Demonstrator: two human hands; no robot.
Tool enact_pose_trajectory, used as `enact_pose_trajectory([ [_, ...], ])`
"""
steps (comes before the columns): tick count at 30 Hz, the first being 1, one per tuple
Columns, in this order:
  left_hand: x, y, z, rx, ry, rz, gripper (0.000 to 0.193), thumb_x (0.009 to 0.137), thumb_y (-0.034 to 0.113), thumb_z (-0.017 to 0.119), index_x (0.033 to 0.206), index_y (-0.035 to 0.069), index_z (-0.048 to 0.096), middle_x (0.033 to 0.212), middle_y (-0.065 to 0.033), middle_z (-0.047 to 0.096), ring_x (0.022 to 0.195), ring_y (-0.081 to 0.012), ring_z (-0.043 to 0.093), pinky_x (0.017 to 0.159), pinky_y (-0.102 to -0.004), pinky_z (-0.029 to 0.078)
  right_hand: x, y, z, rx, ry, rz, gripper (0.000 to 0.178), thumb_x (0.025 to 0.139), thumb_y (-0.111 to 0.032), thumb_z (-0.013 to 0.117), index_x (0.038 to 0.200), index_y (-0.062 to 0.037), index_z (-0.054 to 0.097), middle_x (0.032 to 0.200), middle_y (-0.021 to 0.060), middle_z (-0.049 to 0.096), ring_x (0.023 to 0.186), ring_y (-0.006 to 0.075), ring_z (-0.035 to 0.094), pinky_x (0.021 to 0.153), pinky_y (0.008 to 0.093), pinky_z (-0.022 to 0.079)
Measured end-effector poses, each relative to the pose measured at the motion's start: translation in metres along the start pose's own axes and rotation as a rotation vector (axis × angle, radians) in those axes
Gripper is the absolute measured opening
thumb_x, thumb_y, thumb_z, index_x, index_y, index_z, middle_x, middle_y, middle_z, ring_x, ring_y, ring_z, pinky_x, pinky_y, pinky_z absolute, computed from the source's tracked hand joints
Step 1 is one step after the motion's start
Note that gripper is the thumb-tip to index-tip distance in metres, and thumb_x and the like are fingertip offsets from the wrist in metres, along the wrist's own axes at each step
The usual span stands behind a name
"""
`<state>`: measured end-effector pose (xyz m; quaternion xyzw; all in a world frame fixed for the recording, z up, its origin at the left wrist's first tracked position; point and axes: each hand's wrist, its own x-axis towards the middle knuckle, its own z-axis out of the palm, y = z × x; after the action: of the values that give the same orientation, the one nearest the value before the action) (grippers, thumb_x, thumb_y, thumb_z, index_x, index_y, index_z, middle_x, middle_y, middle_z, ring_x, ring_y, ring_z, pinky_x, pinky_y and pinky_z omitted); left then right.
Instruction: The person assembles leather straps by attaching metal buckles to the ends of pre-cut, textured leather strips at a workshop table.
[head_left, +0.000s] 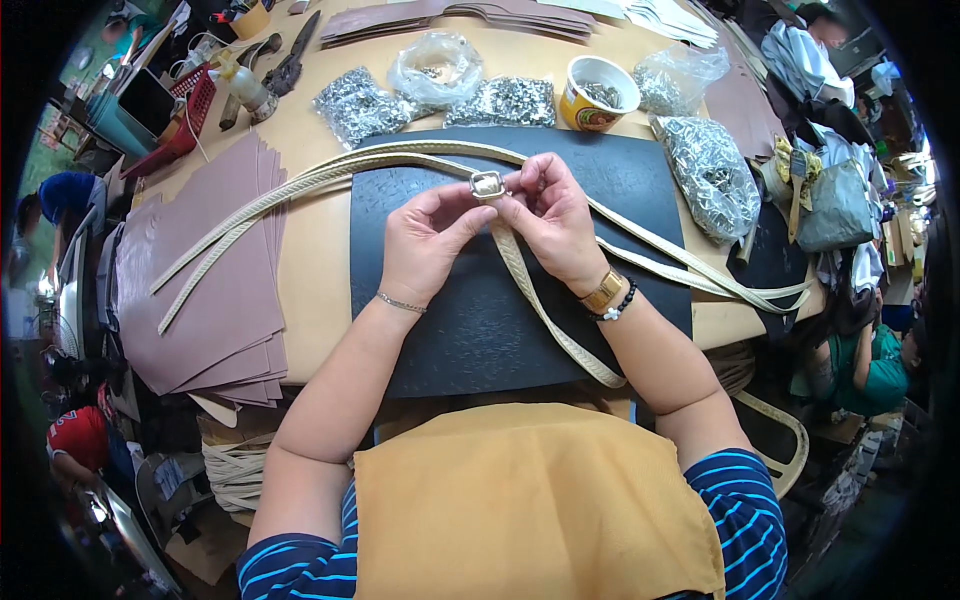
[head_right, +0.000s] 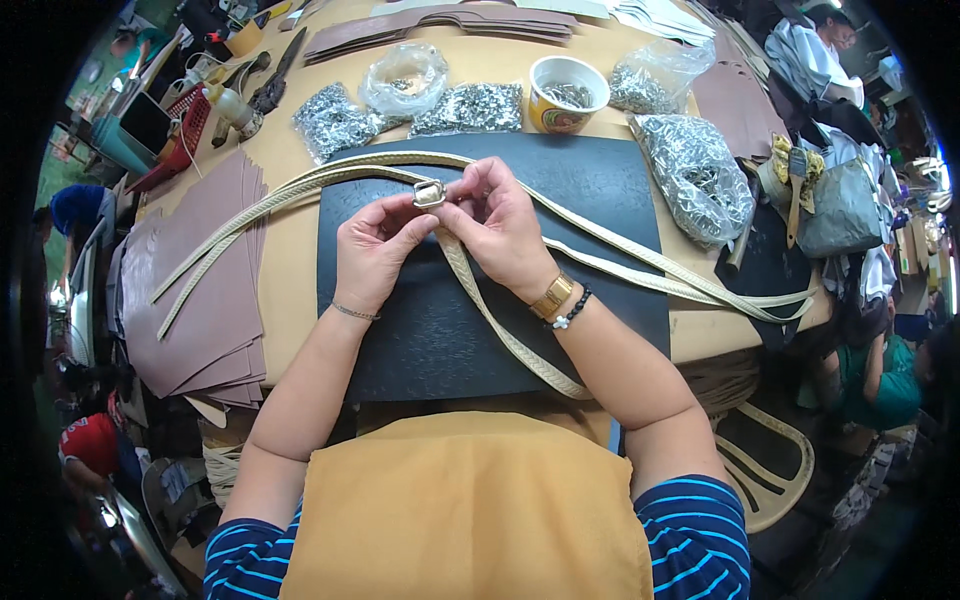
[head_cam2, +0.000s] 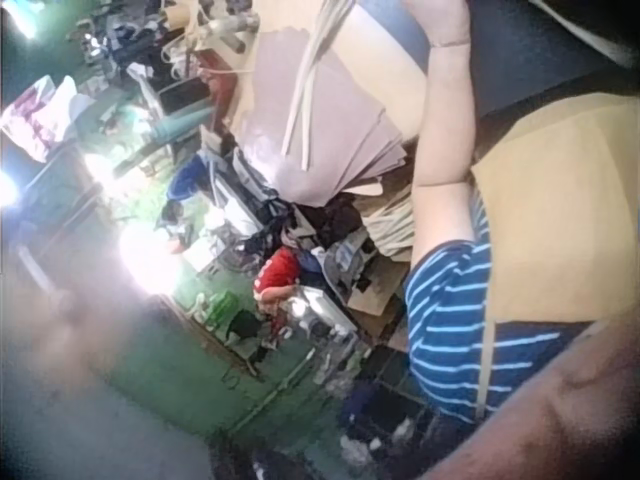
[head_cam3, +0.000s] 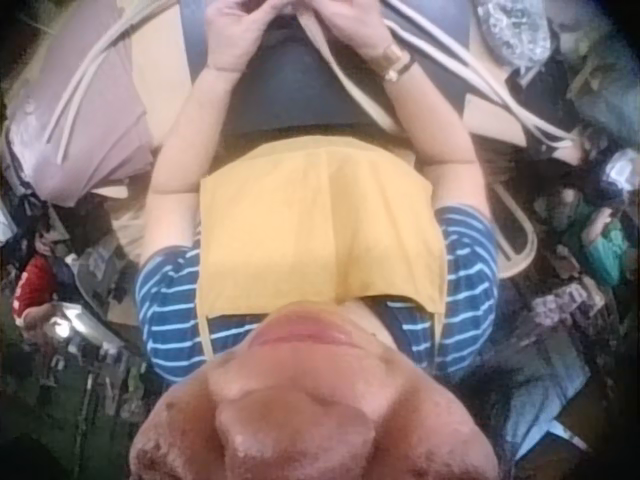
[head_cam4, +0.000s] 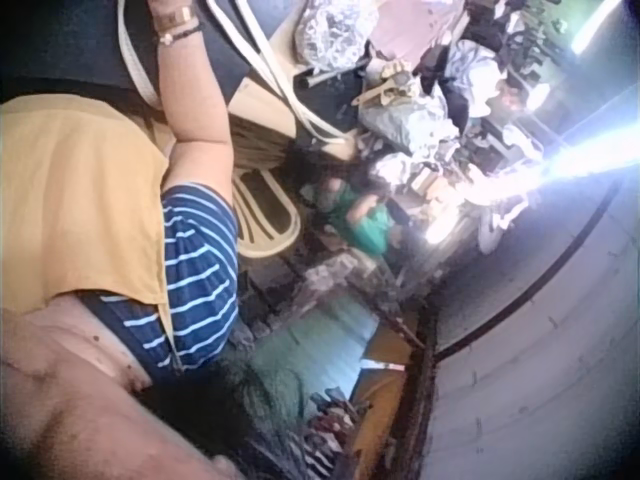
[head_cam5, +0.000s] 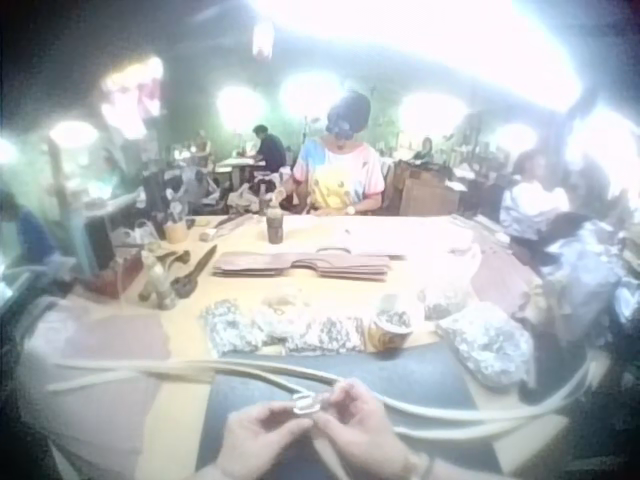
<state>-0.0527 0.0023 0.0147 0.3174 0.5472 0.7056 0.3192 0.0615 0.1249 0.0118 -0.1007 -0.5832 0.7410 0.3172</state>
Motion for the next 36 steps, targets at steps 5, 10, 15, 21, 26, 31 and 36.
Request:
enact_pose_trajectory([
  [5, 0.001, 0.000, -0.009, -0.041, -0.050, 0.129, 0.024, 0.084, -0.002, 0.072, 0.109, 0.000, 0.068, 0.104, -0.0086, 0.069, 0.093, -0.0130, 0.065, 0.085, -0.0264, 0.053, -0.004, -0.021, -0.001, -0.102, -0.028, -0.002, 0.024, 0.086, 0.003, 0.070, 0.101, -0.0045, 0.054, 0.097, 0.0039, 0.066, 0.093, 0.0089, 0.064, 0.084, 0.0242, 0.053],
  [10, -0.005, 0.018, -0.009, 0.441, -0.030, 0.712, 0.027, 0.073, -0.005, 0.077, 0.097, 0.007, 0.070, 0.095, -0.0076, 0.070, 0.091, -0.0229, 0.069, 0.087, -0.0338, 0.053, -0.011, -0.034, 0.006, -0.288, -0.123, -0.312, 0.030, 0.080, 0.007, 0.073, 0.107, -0.0025, 0.063, 0.102, 0.0062, 0.068, 0.093, 0.0140, 0.067, 0.084, 0.0280, 0.056],
  [15, -0.015, 0.036, -0.017, 0.716, -0.123, 1.036, 0.025, 0.075, 0.002, 0.075, 0.097, 0.014, 0.071, 0.094, -0.0019, 0.070, 0.090, -0.0206, 0.069, 0.095, -0.0380, 0.050, -0.007, -0.055, -0.002, -0.611, -0.315, -0.663, 0.029, 0.073, 0.003, 0.078, 0.099, -0.0061, 0.072, 0.093, 0.0084, 0.069, 0.081, 0.0207, 0.068, 0.070, 0.0302, 0.056],
  [21, -0.025, 0.050, -0.020, 0.803, -0.201, 1.100, 0.019, 0.078, 0.005, 0.071, 0.093, 0.016, 0.072, 0.097, -0.0001, 0.071, 0.091, -0.0184, 0.070, 0.103, -0.0376, 0.046, -0.011, -0.058, 0.000, -0.662, -0.367, -0.785, 0.024, 0.075, -0.001, 0.076, 0.098, -0.0074, 0.072, 0.094, 0.0072, 0.069, 0.081, 0.0215, 0.068, 0.075, 0.0340, 0.057],
  [26, -0.028, 0.049, -0.022, 0.781, -0.232, 1.080, 0.018, 0.080, 0.006, 0.071, 0.094, 0.017, 0.072, 0.099, 0.0005, 0.072, 0.094, -0.0169, 0.069, 0.104, -0.0376, 0.046, -0.010, -0.059, -0.003, -0.674, -0.421, -0.795, 0.022, 0.076, -0.003, 0.076, 0.097, -0.0071, 0.072, 0.094, 0.0073, 0.070, 0.080, 0.0210, 0.068, 0.079, 0.0360, 0.058],
  [31, -0.027, 0.046, -0.022, 0.752, -0.220, 1.096, 0.020, 0.080, 0.006, 0.072, 0.096, 0.018, 0.071, 0.101, 0.0022, 0.071, 0.095, -0.0164, 0.069, 0.106, -0.0374, 0.044, -0.010, -0.055, -0.002, -0.686, -0.461, -0.773, 0.026, 0.075, -0.002, 0.075, 0.100, -0.0064, 0.067, 0.096, 0.0069, 0.068, 0.083, 0.0221, 0.067, 0.081, 0.0373, 0.058],
  [36, -0.026, 0.046, -0.016, 0.703, -0.230, 0.961, 0.022, 0.079, 0.006, 0.074, 0.097, 0.018, 0.069, 0.096, 0.0025, 0.069, 0.092, -0.0163, 0.068, 0.107, -0.0383, 0.043, -0.010, -0.052, -0.002, -0.718, -0.475, -0.767, 0.027, 0.075, -0.001, 0.075, 0.100, -0.0047, 0.064, 0.096, 0.0066, 0.066, 0.083, 0.0229, 0.066, 0.083, 0.0379, 0.058],
])
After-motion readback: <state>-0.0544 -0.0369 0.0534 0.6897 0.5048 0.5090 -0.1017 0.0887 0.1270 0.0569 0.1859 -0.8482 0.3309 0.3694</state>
